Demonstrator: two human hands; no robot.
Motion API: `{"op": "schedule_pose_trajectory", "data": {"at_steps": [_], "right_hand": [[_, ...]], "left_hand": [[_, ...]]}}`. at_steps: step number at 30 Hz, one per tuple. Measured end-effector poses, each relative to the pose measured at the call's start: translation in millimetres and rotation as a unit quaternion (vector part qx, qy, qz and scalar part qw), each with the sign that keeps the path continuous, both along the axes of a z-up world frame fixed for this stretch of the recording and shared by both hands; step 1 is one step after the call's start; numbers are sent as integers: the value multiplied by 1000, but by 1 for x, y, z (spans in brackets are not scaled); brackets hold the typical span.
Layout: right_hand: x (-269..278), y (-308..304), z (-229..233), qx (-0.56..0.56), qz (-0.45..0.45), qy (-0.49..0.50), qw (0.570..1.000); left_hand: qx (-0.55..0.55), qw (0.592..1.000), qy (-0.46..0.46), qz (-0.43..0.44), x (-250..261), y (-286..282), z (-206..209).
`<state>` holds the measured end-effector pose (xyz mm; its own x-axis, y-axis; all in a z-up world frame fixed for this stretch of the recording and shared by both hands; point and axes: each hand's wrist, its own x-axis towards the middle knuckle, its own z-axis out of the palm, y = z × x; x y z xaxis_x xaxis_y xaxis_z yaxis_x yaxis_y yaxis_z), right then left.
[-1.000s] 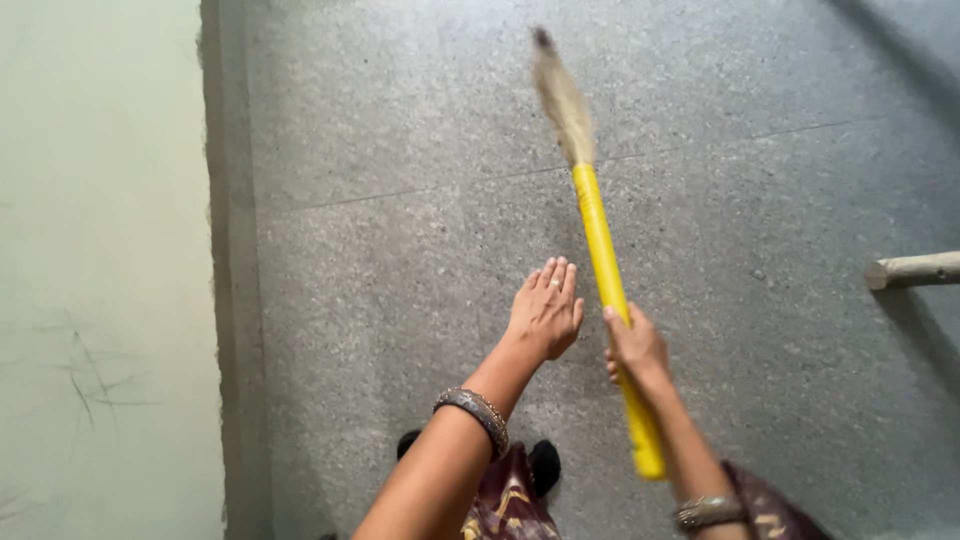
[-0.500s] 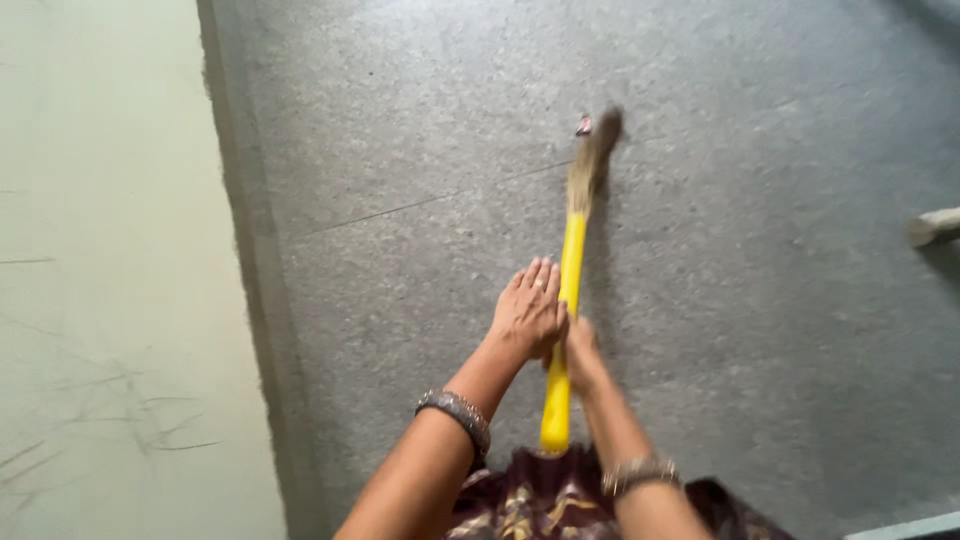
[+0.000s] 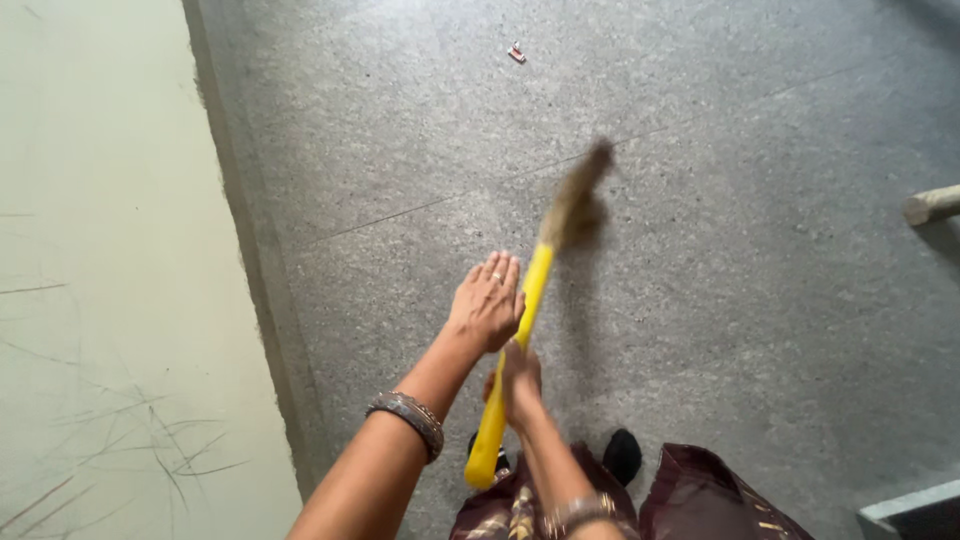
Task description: The person sweeps a stone floor using a broom with a yellow handle, moving debris across the surface.
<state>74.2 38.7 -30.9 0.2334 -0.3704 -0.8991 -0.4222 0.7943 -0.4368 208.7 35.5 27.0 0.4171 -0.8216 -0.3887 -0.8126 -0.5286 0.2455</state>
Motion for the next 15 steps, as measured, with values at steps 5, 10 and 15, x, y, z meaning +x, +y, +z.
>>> {"op": "schedule_pose_trajectory", "data": {"at_steps": [5,10,15], "right_hand": [[65,-54,-15,-71,25,-177,981],[52,-40,39,-101,-48,-57,992],[32,-4,16,-2,-128,-5,992]], "left_hand": [[-22,999,-28,24,32,1,-4],[-47,998,-8,32,43,-2,11],[-46,999,-8,23,36,5,3]]}}
